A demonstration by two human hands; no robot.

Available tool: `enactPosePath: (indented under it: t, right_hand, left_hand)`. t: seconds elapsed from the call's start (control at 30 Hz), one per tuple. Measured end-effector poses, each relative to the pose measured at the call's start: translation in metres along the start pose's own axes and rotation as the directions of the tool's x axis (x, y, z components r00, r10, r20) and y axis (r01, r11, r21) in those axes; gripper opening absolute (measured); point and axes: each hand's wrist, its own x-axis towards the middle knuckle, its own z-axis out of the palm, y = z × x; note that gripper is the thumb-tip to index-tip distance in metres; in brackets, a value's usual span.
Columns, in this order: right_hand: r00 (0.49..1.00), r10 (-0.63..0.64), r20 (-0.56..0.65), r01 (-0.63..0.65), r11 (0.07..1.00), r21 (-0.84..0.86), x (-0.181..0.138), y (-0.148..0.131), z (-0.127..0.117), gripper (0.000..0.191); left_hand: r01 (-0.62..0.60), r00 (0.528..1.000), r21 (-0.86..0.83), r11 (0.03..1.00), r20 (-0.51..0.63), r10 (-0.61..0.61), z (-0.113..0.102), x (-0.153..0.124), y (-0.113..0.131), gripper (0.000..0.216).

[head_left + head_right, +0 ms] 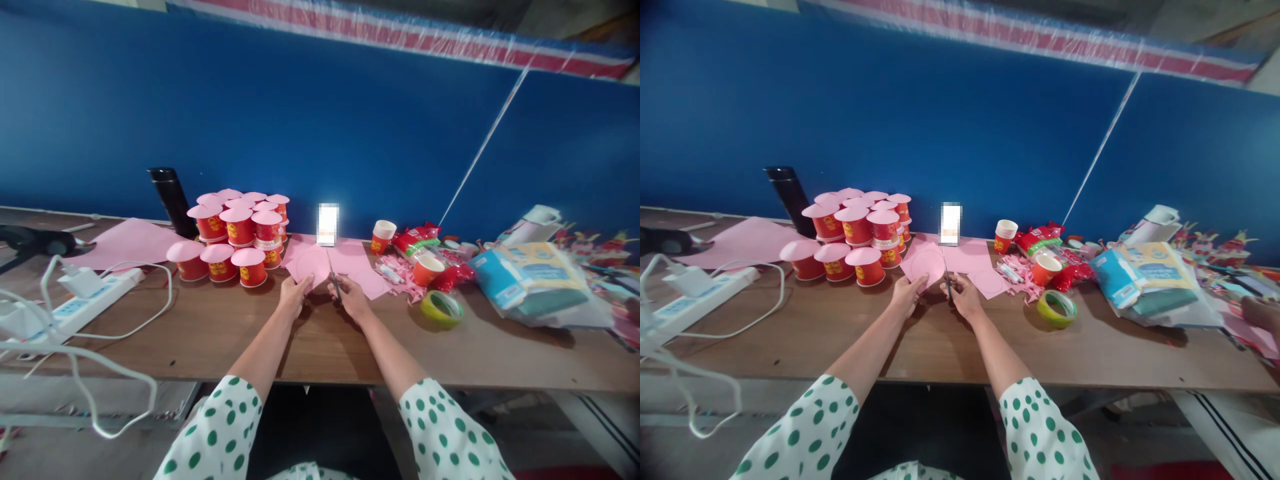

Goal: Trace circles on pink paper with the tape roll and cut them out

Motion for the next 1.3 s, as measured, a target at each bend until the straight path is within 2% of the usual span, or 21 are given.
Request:
enactPosePath:
  t: [0.47,1.3]
  right_hand:
    - [1.000,-0.024,0.006,0.024,1.000,0.009,0.0029,0.0066,-0.0019,0.042]
    - [1.000,0.000,-0.006,0.000,1.000,0.000,0.0002,0.0011,-0.0001,0.041]
  left_hand:
    - [0.003,1.000,-0.019,1.000,-0.009,-0.003,0.0012,-0.0001,0.0017,0.046]
    - [0.001,0.999,-0.033,0.999,-0.033,-0.002,0.0013,0.0010,0.0021,0.040]
